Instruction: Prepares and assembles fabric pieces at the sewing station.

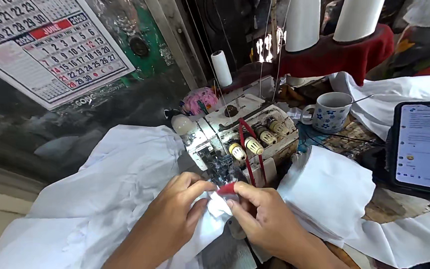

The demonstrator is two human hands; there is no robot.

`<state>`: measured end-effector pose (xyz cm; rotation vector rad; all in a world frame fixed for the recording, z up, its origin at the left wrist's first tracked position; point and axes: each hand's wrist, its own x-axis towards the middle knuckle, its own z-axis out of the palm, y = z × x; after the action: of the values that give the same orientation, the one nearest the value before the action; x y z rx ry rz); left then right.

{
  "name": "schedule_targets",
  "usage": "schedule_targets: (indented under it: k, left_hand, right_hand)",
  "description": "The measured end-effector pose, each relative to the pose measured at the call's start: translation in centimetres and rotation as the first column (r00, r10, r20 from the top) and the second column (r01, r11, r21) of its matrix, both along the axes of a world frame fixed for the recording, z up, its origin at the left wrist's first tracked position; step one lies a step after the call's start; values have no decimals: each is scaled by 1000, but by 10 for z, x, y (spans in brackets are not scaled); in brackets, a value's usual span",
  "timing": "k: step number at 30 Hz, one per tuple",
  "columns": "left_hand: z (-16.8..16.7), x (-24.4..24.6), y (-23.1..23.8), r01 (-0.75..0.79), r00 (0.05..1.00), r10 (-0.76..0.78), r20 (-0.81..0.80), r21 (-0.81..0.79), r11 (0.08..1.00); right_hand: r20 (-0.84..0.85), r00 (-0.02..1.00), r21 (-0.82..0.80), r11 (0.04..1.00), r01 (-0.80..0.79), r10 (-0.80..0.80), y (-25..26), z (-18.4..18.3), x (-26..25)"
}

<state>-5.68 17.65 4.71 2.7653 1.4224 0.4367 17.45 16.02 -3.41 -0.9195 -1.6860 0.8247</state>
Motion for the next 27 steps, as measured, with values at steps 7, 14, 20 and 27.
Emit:
schedule_targets:
  k: [7, 14, 20, 27]
  left_hand:
    - [21, 4, 7, 19, 997, -23, 67, 59, 998]
    - [35, 14, -1, 72, 997, -72, -5, 50, 996]
    - [47, -1, -11, -45, 986, 27, 165, 104, 994]
    - [-10, -3, 4, 7, 957, 27, 287, -116, 993]
  right_hand:
    - [-183, 964, -147, 975, 166, -192, -28, 0, 31]
    - [114, 967, -314, 932, -183, 229, 2, 73, 3]
    - [73, 963, -338, 915, -222, 260, -4, 77, 20]
    - [208, 950, -49, 973, -226, 231, -7, 75, 15]
